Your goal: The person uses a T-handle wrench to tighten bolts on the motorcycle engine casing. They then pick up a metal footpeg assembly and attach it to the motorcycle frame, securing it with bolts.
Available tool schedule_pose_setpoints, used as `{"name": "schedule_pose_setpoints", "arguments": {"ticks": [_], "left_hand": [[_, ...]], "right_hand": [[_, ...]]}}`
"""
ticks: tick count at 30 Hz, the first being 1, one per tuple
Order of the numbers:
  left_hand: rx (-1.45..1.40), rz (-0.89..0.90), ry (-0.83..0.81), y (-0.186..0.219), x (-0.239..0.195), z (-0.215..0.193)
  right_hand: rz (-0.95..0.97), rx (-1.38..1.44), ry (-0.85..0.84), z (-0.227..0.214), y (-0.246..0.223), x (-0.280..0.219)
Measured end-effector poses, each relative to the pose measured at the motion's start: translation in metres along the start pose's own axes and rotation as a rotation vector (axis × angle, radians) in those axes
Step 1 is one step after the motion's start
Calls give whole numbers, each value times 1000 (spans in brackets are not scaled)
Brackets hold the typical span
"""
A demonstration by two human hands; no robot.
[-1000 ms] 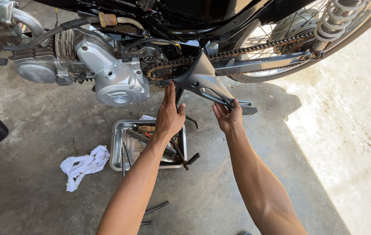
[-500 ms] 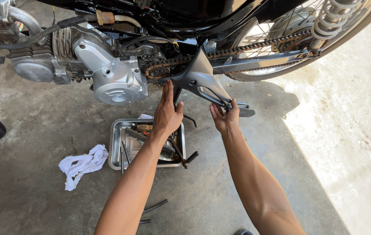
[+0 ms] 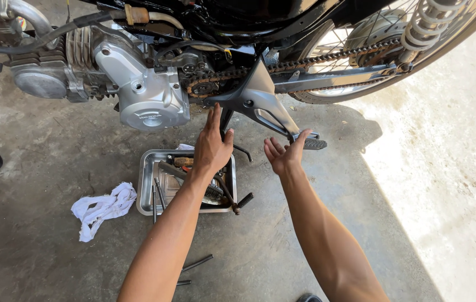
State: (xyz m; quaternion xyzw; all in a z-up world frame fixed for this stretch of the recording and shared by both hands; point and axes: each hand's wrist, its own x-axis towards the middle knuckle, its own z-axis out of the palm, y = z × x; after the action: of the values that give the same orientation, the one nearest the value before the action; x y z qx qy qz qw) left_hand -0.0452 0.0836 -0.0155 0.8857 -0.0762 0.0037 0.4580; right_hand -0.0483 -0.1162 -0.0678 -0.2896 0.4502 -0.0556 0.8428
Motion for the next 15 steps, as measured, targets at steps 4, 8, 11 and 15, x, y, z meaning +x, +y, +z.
{"name": "schedule_pose_setpoints", "arguments": {"ticks": [4, 8, 11, 15], "left_hand": [[10, -47, 5, -33, 0, 13], [189, -132, -148, -109, -6, 39], [235, -213, -285, -137, -27, 33], [256, -417, -376, -166, -65, 13]], "right_hand": [[-79, -254, 132, -31, 38, 42], [-240, -607, 130, -53, 75, 65], [-327, -881, 19, -51, 81, 25], [-482, -1424, -118, -70, 88, 31]]}}
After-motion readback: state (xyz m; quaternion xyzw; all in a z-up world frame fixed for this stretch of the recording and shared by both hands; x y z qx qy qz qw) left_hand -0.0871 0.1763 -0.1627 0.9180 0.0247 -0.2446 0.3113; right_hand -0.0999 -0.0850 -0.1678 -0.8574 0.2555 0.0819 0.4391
